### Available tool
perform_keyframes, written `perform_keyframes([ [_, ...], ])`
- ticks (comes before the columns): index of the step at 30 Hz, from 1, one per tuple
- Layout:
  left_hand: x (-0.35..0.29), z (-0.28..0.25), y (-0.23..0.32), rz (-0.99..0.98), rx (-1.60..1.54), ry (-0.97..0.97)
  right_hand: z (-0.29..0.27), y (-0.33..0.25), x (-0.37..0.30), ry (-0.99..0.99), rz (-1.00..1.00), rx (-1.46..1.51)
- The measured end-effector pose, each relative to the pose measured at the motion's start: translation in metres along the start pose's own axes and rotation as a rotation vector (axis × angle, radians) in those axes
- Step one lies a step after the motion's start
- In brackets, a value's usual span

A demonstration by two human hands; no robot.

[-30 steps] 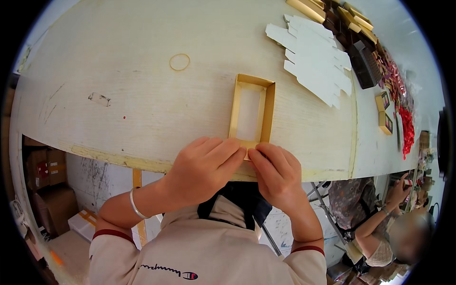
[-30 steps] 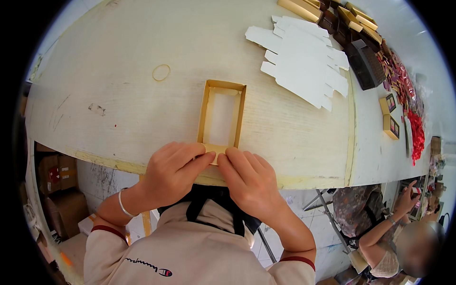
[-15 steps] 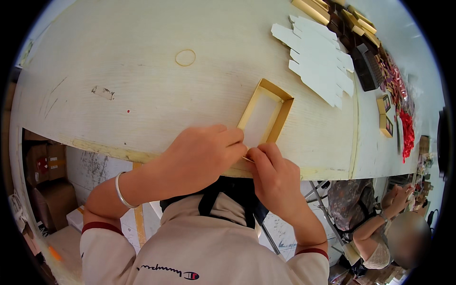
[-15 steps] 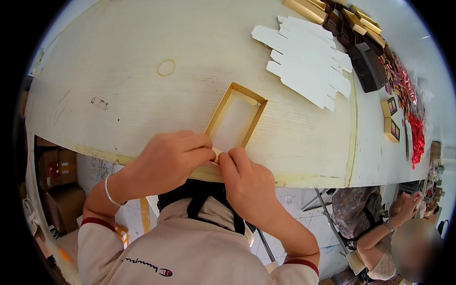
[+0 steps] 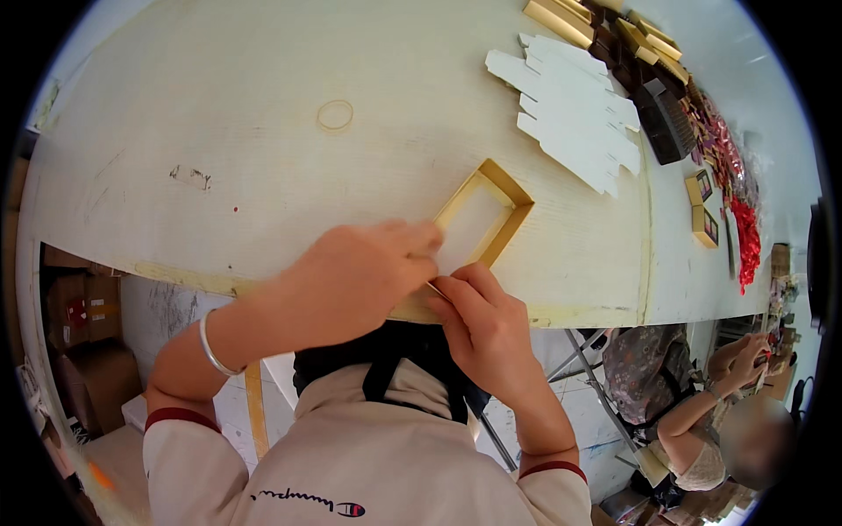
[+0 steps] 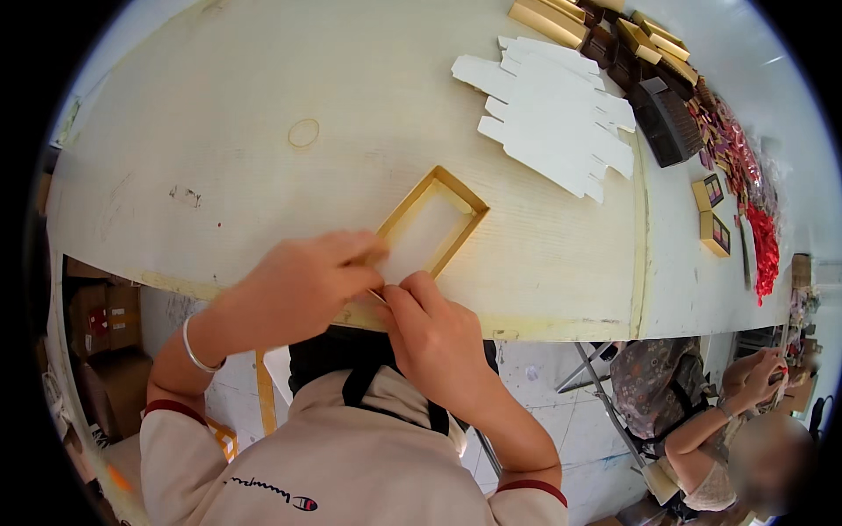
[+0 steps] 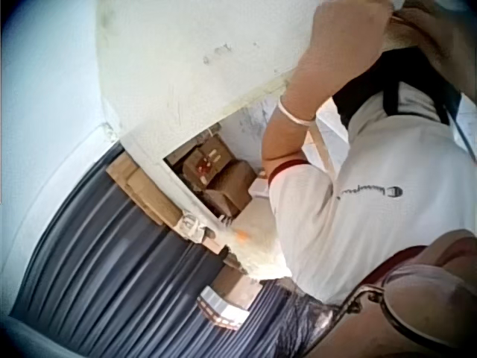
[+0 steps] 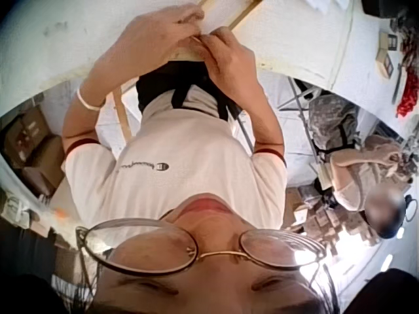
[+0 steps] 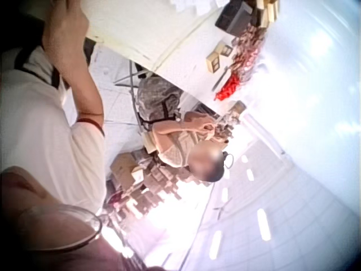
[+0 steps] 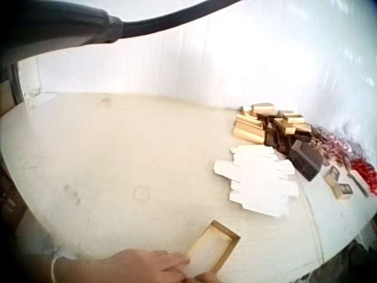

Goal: The person folds flat white cardboard pieces into small rectangular boxes on a worktable. They repeatedly pick up a piece, fold the side flaps inward, and tuck the ends to form a box, then place it aside. Another person is visible in the background working at the same table.

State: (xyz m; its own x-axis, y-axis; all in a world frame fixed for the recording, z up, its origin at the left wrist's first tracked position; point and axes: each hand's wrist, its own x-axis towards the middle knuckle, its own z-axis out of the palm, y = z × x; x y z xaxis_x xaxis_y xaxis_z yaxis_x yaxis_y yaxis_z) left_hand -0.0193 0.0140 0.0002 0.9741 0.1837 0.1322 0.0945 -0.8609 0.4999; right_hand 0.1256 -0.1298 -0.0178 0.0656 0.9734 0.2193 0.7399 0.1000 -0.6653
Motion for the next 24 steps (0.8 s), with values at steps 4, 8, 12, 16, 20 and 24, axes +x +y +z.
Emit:
perform_keyframes([
  [4, -0.013, -0.01, 0.006, -0.133, -0.153, 0.187, -0.006, -0.009, -0.004, 0.079, 0.029, 0.173],
  [8, -0.024, 0.018, 0.013, -0.161, -0.062, 0.284, -0.001, 0.012, -0.003, 0.079, -0.121, -0.009],
  [12, -0.02, 0.032, 0.011, -0.247, -0.226, 0.413, -0.001, -0.002, 0.004, 0.156, -0.195, -0.033],
  [16, -0.025, 0.027, 0.005, -0.275, -0.331, 0.394, -0.032, 0.01, 0.003, 0.309, -0.105, -0.122],
  [20, -0.022, 0.021, 0.0, -0.214, -0.342, 0.31, -0.047, 0.051, 0.007, -0.004, 0.02, 0.133],
  [24, -0.02, 0.019, -0.003, -0.18, -0.357, 0.27, -0.046, 0.055, 0.006, 0.025, -0.092, 0.047],
])
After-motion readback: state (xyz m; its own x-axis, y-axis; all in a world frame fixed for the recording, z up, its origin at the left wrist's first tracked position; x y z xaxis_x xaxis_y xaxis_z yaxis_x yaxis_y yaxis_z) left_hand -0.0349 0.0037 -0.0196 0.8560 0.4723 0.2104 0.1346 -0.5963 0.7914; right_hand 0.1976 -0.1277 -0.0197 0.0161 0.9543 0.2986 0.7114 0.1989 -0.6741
